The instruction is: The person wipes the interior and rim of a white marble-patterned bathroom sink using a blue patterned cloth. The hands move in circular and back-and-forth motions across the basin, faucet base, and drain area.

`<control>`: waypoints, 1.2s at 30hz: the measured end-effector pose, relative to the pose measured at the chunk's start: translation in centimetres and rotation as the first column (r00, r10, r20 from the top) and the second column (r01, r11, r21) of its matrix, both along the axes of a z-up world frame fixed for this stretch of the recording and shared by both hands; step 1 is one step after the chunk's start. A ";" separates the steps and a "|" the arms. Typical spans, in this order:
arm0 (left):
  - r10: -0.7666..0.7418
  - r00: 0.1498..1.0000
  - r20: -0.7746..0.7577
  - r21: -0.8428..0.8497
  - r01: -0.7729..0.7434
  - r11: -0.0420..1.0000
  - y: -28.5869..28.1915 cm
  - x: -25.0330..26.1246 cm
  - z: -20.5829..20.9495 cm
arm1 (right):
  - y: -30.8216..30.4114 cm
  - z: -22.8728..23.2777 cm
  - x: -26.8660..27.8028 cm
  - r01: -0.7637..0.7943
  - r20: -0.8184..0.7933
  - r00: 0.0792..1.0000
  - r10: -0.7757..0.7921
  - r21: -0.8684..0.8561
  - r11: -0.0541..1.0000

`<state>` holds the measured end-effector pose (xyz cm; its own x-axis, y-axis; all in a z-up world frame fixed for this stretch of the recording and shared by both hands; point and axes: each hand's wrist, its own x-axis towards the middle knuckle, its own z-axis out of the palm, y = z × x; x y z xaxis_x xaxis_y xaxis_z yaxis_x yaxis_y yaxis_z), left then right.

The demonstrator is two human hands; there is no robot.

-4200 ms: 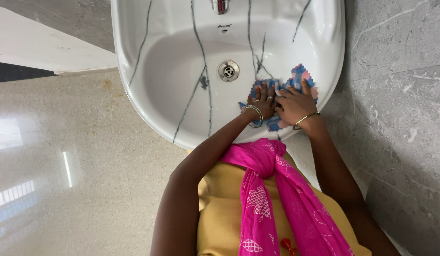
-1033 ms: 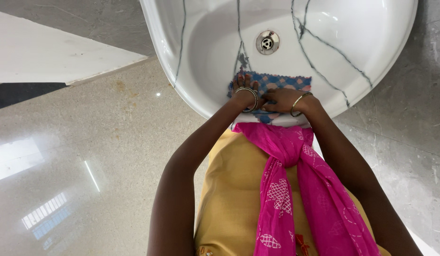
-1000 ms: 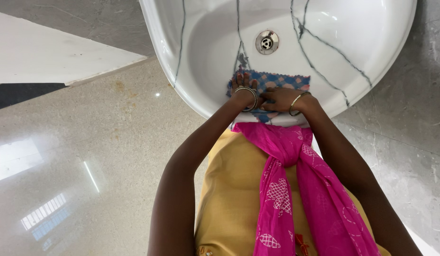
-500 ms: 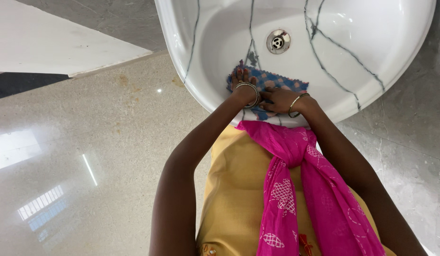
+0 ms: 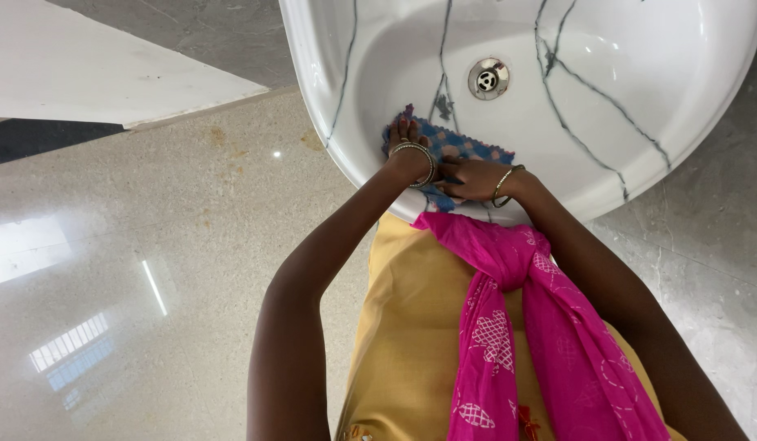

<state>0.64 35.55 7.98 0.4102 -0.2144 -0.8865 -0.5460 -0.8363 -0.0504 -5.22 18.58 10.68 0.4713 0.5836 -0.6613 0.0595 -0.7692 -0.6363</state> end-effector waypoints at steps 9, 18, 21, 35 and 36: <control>-0.089 0.986 0.139 -0.009 0.091 0.996 1.6 1.6 0.0 | 1.7 -2.3 0.5 -0.008 0.302 0.952 -0.053 0.197 0.980; -0.190 0.968 0.164 0.071 0.180 0.981 2.5 3.0 2.3 | 3.1 -2.6 1.7 0.049 0.236 0.967 -0.097 0.203 0.978; -0.196 0.968 0.157 0.104 0.182 0.978 2.7 3.3 2.2 | 3.6 -3.5 1.5 0.034 0.282 0.950 -0.131 0.322 0.946; -0.287 0.942 0.172 0.207 0.250 0.946 3.2 4.6 5.8 | 5.5 -6.4 2.6 0.061 0.314 0.935 -0.162 0.310 0.949; -0.285 0.946 0.157 0.206 0.251 0.946 3.2 4.6 5.9 | 5.5 -6.5 2.7 0.061 0.327 0.928 -0.177 0.336 0.940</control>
<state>5.21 38.73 13.91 0.5179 -0.1820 -0.8359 -0.7155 -0.6278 -0.3065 -2.55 24.12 4.14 0.7154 0.6583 -0.2341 0.2420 -0.5478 -0.8009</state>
